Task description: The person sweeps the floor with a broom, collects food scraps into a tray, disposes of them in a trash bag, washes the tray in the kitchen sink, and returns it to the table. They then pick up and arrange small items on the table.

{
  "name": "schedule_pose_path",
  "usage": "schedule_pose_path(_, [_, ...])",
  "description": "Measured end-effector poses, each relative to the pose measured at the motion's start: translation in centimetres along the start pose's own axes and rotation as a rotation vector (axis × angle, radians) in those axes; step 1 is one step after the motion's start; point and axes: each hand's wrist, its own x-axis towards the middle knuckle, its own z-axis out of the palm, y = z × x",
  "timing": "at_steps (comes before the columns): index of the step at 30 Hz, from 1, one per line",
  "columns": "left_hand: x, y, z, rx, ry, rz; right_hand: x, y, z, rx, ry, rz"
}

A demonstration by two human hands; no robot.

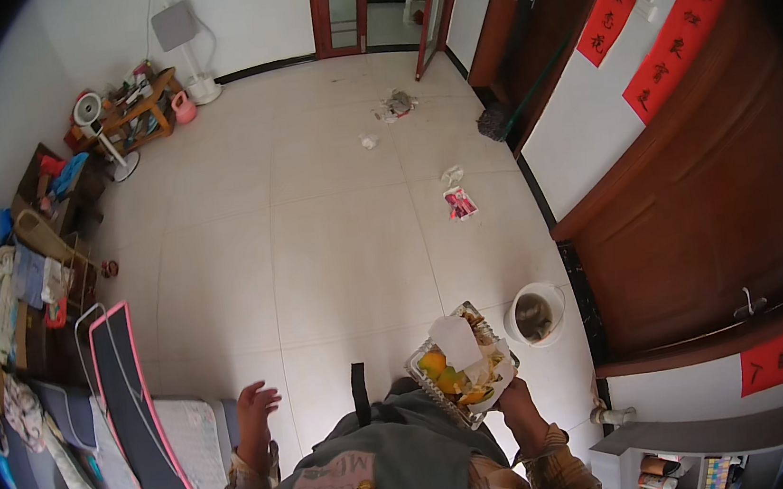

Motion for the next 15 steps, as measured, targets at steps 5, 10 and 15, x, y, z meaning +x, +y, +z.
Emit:
schedule_pose_path(5, [13.0, 8.8, 7.3, 0.047, -0.157, 0.11, 8.6, -5.4, 7.3, 0.004, -0.001, -0.013])
schedule_pose_path(10, [22.5, 11.3, 6.5, 0.108, -0.021, 0.028, 18.6, -12.8, 15.0, 0.0, -0.032, -0.062])
schedule_pose_path(15, [27.3, 11.8, 2.9, -0.028, 0.149, -0.173, 27.3, -19.6, 21.7, -0.065, -0.047, -0.136])
